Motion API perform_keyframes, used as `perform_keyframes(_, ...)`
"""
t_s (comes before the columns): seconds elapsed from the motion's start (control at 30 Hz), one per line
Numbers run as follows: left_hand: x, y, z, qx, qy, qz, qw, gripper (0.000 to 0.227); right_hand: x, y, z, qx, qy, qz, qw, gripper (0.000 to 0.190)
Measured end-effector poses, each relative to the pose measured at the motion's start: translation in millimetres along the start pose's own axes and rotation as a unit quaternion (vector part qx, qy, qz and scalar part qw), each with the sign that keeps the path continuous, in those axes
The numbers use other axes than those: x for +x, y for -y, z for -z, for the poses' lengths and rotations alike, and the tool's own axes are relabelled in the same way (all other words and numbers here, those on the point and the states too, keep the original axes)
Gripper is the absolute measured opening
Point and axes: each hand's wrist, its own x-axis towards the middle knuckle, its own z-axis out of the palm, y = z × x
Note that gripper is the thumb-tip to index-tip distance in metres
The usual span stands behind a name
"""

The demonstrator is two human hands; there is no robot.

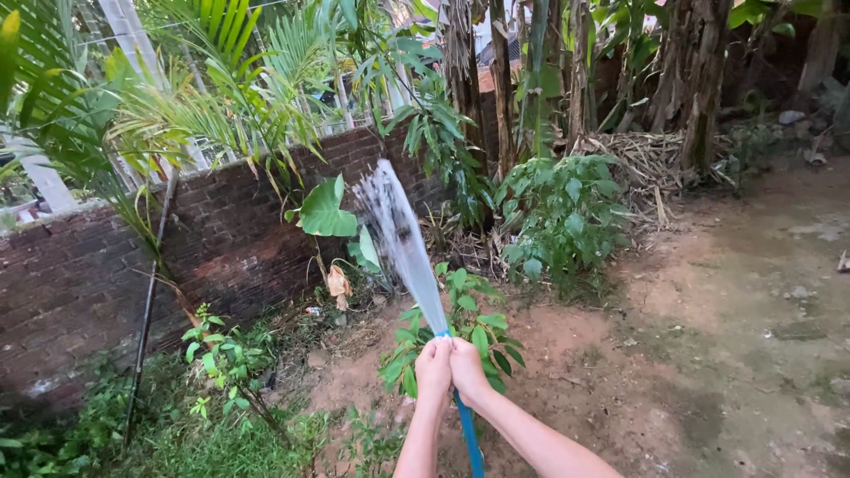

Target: Watering various plants and trees in a backyard garden using a hose.

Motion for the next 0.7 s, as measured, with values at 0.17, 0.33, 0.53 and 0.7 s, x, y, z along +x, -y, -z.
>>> perform_keyframes(0.17,1,2,5,-0.035,0.013,-0.025,0.999,0.021,10,-20,0,-0.011,-0.006,0.04,0.999,0.02)
perform_keyframes(0.33,-7,-3,12,-0.047,0.022,-0.032,0.998,0.02,-1,-14,-8,0.014,0.012,0.037,0.999,0.019)
perform_keyframes(0.53,-14,-1,24,0.023,-0.018,-0.024,0.999,0.024,-10,-21,-14,-0.002,0.02,0.036,0.999,0.02)
perform_keyframes(0.7,-22,0,32,0.006,-0.01,-0.048,0.999,0.024,-21,-21,-19,-0.016,0.017,0.024,0.999,0.023)
